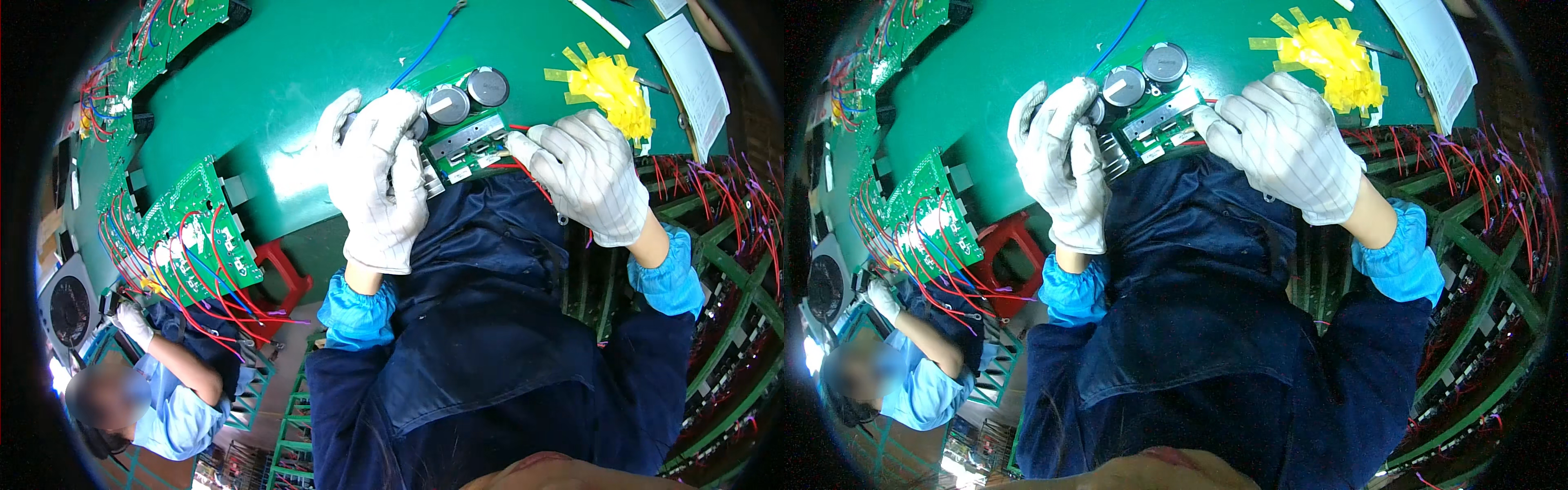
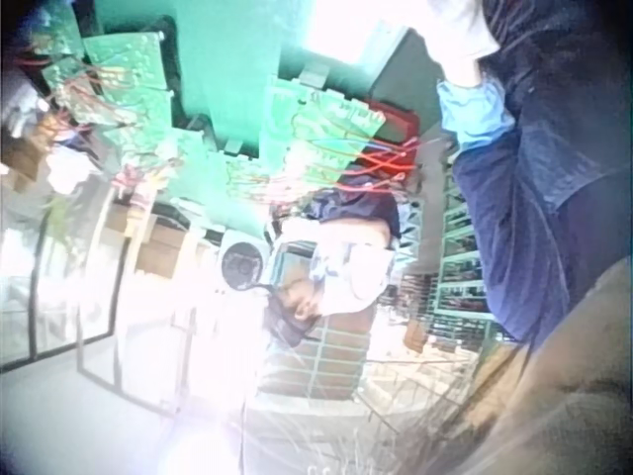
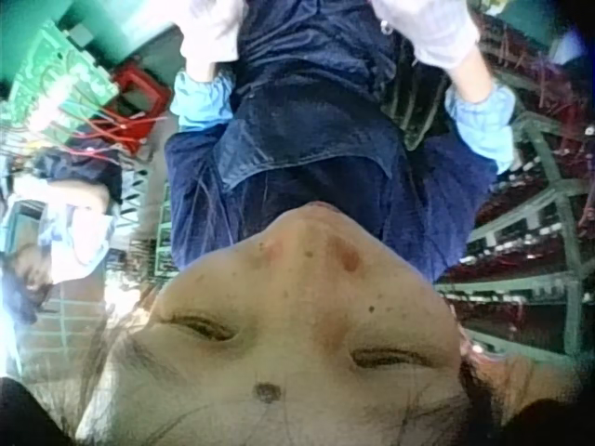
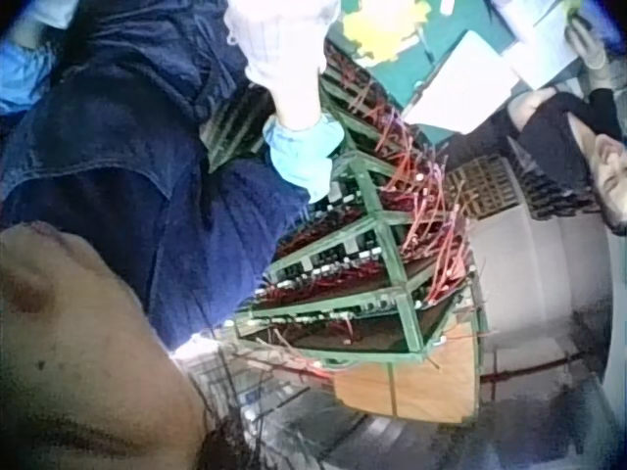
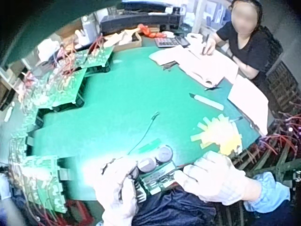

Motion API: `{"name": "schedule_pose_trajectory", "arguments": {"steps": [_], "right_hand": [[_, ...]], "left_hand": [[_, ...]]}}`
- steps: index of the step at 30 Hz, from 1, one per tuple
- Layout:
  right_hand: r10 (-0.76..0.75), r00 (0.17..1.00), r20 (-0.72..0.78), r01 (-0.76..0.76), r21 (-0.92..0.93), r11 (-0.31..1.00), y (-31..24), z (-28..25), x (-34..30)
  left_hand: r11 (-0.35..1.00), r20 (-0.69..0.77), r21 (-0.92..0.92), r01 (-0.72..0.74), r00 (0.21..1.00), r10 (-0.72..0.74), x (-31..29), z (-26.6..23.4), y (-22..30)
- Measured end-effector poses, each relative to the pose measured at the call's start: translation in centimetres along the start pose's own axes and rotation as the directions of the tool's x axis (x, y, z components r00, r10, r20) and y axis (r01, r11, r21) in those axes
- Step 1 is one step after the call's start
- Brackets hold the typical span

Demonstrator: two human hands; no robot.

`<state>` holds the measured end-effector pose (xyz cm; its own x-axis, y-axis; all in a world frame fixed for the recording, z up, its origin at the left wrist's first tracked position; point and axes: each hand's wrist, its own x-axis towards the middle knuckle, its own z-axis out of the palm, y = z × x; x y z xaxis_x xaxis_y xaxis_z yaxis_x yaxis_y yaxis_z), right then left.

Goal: Manually assembling electronic components and capacitors onto printed circuit boards at a factory workstation.

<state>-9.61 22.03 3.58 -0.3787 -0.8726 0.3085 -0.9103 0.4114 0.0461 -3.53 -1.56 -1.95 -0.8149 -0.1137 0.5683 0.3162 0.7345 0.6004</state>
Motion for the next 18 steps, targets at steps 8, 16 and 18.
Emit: {"name": "schedule_pose_trajectory", "arguments": {"steps": [8,16,18], "right_hand": [[0.02,1.0,0.01,-0.02,0.009,1.0,-0.9,0.1,0.4],[0.002,0.997,-0.082,0.0,0.021,1.0,-0.8,0.1,0.5],[0.025,0.998,-0.056,-0.025,-0.004,1.0,-0.9,-0.2,0.5]], "left_hand": [[0.999,0.007,0.029,0.022,1.0,-0.022,-0.1,-0.1,0.2],[1.0,0.025,-0.01,0.02,0.999,-0.019,0.0,-0.2,0.1],[0.999,0.023,-0.027,0.017,1.0,-0.016,0.0,-0.2,0.1]]}}
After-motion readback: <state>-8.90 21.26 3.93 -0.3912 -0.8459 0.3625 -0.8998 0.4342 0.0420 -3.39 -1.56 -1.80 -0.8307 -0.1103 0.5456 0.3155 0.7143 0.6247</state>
